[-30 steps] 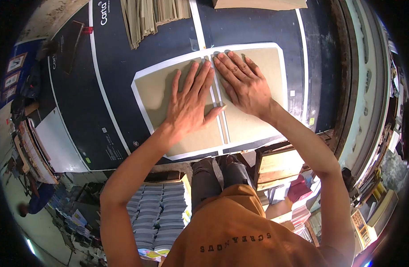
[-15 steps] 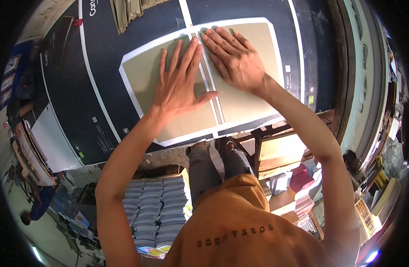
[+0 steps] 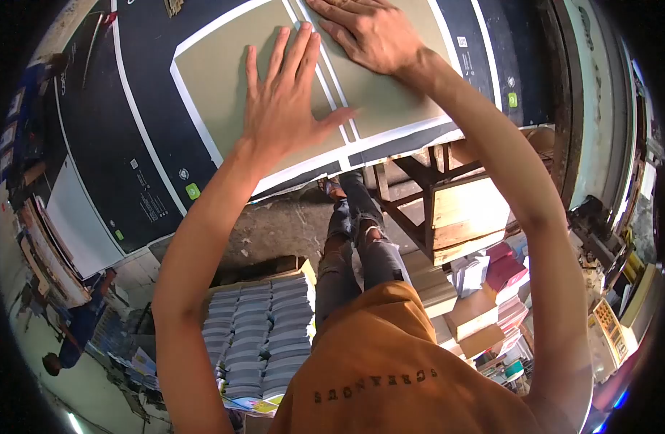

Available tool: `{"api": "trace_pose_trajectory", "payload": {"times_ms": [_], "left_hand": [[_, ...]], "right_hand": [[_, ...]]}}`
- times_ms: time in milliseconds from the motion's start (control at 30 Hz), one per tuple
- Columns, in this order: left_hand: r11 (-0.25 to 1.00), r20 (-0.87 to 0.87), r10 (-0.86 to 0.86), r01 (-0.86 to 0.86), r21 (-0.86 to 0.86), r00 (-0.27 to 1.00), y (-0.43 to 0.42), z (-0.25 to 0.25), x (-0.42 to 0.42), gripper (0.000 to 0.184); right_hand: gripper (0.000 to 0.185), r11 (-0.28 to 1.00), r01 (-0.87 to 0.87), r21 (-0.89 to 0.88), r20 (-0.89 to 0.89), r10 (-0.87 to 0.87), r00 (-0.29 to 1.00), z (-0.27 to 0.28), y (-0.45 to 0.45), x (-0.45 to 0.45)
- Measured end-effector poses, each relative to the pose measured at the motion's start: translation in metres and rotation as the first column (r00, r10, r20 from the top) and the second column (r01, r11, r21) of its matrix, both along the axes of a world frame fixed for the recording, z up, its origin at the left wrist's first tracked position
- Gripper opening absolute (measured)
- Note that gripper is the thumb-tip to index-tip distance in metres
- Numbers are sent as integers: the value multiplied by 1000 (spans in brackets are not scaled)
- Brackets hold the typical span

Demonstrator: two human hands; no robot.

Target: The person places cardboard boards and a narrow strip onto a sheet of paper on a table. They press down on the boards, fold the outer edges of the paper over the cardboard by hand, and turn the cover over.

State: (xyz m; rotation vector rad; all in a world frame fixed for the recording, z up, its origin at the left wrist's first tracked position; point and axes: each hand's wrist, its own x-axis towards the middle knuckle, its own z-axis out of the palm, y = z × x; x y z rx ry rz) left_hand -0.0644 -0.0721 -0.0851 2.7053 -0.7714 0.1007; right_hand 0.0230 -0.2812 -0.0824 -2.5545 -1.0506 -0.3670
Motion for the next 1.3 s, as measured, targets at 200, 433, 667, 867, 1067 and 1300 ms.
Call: {"api": "trace_pose_trajectory", "payload": {"times_ms": [200, 433, 667, 867, 1067, 1300], "left_hand": [[999, 72, -34, 32, 32, 997, -2, 0, -2, 118], [962, 3, 272, -272, 31, 962, 2, -7, -45, 85], [933, 44, 350, -352, 71, 936, -4, -13, -56, 74], [934, 45, 346, -349, 74, 937, -3, -10, -53, 76], [939, 19, 338, -338, 68, 941, -2, -7, -53, 76], [932, -19, 352, -348, 106, 936, -5, 3, -52, 77]], "right_hand": [[49, 999, -15, 44, 73, 11, 997, -7, -1, -1], [58, 908, 417, 30, -55, -415, 908, -3, 6, -66], [56, 904, 427, 27, -58, -425, 903, -10, 6, -78], [57, 913, 408, -6, -51, -407, 912, -7, 5, -77], [57, 918, 396, -16, -56, -397, 916, -5, 1, -77], [58, 918, 395, -34, -76, -396, 915, -9, -2, -80]]}}
